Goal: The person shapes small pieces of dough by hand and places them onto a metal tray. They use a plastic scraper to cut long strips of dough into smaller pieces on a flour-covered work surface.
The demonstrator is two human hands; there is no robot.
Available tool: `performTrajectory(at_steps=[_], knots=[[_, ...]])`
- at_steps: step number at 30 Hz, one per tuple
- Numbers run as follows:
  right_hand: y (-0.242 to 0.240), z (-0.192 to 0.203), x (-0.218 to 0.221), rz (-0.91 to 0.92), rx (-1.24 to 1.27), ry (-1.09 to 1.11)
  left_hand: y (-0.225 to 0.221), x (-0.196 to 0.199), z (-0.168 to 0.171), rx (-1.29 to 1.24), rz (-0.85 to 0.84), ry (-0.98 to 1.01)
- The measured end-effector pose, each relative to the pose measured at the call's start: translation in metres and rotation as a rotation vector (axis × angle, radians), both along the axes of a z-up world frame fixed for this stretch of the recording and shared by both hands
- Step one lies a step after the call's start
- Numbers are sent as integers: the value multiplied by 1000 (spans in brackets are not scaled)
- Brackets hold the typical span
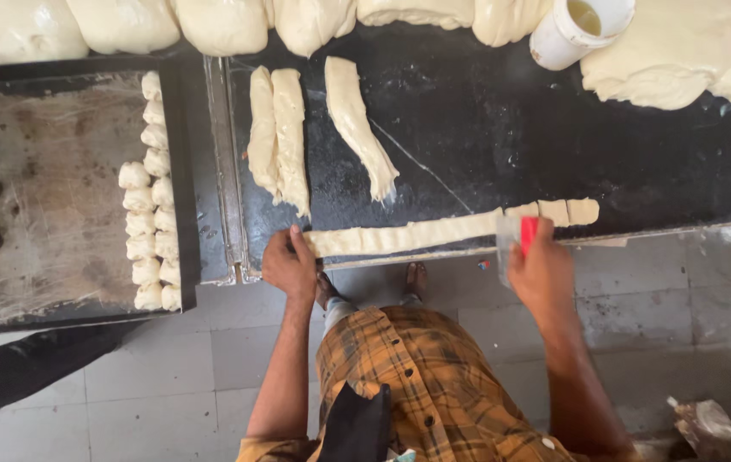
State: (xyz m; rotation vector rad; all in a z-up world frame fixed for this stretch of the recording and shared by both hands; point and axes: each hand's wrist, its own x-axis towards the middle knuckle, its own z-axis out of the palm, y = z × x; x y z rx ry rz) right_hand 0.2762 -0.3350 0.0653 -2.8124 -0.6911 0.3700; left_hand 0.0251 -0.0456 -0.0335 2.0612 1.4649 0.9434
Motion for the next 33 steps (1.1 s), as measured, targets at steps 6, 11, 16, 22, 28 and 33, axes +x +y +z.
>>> performTrajectory(at_steps=[6, 11, 16, 22, 28, 33], knots=[[68, -48, 19, 98, 43, -140, 0, -2, 11, -54, -27, -47], [39, -27, -18, 72, -147, -25, 4, -6, 21, -76, -75, -39], [48, -4, -41, 46, 10, 16, 7, -10, 25, -135, -111, -45], [117, -48, -27, 93, -30, -123, 9, -11, 30, -125, -167, -55], [74, -20, -73, 59, -85, 25, 12, -21, 31, -176, -227, -50], [102, -10, -87, 112, 70, -2, 25, -21, 36, -259, -274, -48]])
